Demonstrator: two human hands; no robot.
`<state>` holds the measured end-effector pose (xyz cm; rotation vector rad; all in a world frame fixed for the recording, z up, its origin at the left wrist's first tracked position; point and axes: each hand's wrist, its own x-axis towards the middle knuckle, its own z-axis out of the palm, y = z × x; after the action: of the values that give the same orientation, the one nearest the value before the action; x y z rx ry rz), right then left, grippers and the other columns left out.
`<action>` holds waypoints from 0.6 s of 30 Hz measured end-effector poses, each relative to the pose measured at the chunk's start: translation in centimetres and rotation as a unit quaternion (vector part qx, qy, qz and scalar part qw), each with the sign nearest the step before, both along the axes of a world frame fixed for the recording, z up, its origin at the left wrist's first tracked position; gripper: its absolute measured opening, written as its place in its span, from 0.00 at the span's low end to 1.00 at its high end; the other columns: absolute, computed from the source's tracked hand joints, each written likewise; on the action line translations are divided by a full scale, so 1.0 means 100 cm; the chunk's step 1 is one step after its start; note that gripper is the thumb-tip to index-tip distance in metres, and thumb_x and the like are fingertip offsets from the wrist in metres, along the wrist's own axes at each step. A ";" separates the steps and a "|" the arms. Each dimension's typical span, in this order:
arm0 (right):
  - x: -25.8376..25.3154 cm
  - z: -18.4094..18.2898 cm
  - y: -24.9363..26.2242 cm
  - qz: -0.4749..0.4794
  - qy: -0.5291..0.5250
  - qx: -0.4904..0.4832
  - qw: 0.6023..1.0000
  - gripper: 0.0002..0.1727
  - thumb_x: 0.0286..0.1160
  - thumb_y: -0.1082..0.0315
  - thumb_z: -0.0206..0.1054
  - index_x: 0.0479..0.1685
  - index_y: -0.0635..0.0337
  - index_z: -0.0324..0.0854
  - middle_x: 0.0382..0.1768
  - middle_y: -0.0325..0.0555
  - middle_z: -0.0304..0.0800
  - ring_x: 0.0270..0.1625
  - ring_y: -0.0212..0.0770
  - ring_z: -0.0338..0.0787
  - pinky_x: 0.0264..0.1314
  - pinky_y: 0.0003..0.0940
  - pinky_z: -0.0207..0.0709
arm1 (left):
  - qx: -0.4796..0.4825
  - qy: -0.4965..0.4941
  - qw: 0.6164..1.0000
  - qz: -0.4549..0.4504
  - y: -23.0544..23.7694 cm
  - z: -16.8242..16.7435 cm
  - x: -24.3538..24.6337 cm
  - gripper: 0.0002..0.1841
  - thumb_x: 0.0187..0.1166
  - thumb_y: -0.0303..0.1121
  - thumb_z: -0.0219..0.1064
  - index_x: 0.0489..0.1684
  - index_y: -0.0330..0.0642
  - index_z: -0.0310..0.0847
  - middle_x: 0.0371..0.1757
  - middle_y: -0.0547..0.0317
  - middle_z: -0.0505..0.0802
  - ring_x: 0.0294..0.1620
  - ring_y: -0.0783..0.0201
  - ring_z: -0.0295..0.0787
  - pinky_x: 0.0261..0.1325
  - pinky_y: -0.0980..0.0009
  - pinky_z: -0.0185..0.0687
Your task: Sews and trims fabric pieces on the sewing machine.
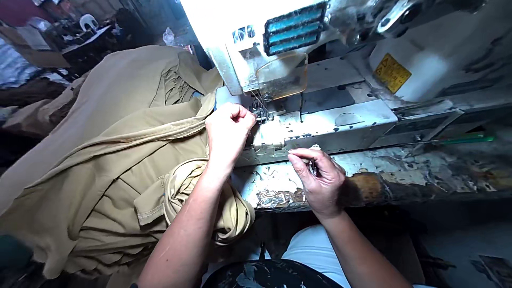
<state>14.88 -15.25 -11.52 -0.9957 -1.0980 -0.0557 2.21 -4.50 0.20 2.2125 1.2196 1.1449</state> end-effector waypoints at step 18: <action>0.002 -0.001 0.000 0.007 -0.005 0.000 1.000 0.07 0.78 0.69 0.71 0.42 0.65 0.88 0.38 0.37 0.93 0.37 0.15 0.84 0.44 0.09 0.75 | -0.078 0.029 0.996 0.013 0.006 0.011 0.001 0.11 0.71 0.33 0.74 0.17 0.48 0.86 0.18 0.72 0.81 0.21 0.77 0.72 0.31 0.72 0.65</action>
<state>15.08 -15.29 -11.65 -0.9891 -1.1151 -0.0489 2.33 -3.85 1.28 2.1333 1.3180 0.9650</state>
